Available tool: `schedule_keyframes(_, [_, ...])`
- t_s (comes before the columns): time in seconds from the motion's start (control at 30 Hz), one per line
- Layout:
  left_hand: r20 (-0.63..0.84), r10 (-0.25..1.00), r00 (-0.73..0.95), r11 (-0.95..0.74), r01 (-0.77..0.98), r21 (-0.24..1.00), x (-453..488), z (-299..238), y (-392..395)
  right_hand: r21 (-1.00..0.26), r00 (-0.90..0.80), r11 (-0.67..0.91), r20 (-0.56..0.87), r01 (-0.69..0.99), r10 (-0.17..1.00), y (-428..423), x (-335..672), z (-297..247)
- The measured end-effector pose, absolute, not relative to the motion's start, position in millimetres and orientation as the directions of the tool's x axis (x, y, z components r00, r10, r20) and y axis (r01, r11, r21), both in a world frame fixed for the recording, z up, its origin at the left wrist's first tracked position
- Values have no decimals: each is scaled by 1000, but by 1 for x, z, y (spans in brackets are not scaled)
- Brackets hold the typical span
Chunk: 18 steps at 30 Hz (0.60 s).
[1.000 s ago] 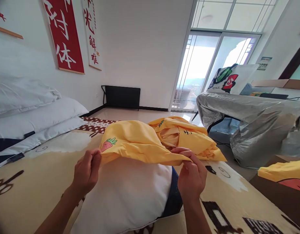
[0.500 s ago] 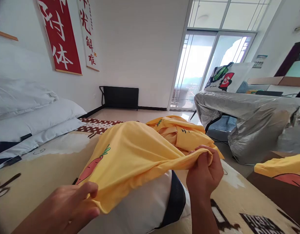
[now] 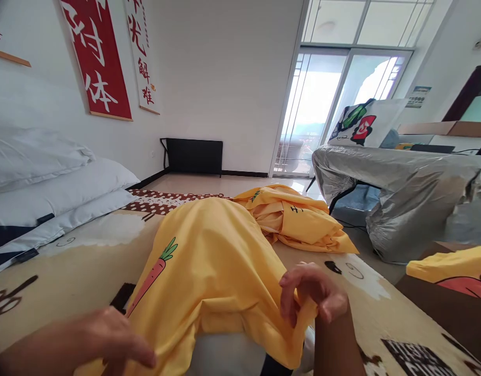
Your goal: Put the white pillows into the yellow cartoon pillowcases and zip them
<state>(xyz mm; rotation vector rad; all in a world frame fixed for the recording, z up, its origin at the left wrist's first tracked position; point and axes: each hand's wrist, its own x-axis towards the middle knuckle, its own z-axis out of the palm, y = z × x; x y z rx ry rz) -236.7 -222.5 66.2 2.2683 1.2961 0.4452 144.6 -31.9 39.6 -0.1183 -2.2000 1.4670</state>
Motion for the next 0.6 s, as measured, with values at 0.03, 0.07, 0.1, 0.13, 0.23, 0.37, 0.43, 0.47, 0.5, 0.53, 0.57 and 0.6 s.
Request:
schedule_keyframes(0.03, [57,901,429,-359,667,654,-246,71,-213,-900,-795,390,378,-196,474,-24,142,33])
schedule_keyframes(0.07, [72,941,330,-273,619,736,-257,72,-200,-919,-690,372,355,-133,631,-16,138,28])
schedule_keyframes(0.1, [89,982,168,-172,588,790,-267,70,-185,-938,-554,346,293,-10,779,-9,132,24])
schedule_keyframes(0.13, [142,989,-45,-92,568,818,-277,63,-169,-945,-395,297,223,135,891,-2,125,19])
schedule_keyframes(0.23, [3,896,-445,249,507,825,-301,26,-124,-893,-66,116,97,435,993,16,105,7])
schedule_keyframes(0.37, [-260,924,-280,330,242,912,-308,-13,-100,-899,-109,59,12,435,994,20,89,-8])
schedule_keyframes(0.43, [-227,950,-215,264,162,951,-302,-17,-100,-938,-175,54,-7,343,985,16,85,-11])
schedule_keyframes(0.47, [-205,960,-191,229,109,967,-298,-16,-99,-956,-183,49,-5,290,983,14,85,-11])
schedule_keyframes(0.5, [-190,964,-186,198,27,980,-295,-14,-99,-970,-172,43,1,237,985,14,85,-11])
schedule_keyframes(0.53, [-182,961,-206,171,-69,983,-293,-10,-99,-982,-147,31,4,187,989,15,87,-11])
schedule_keyframes(0.57, [-181,953,-244,145,-158,977,-292,-6,-99,-992,-113,18,4,124,994,16,90,-11])
schedule_keyframes(0.6, [-186,939,-289,119,-232,965,-292,-1,-101,-999,-65,6,3,45,998,19,94,-11])
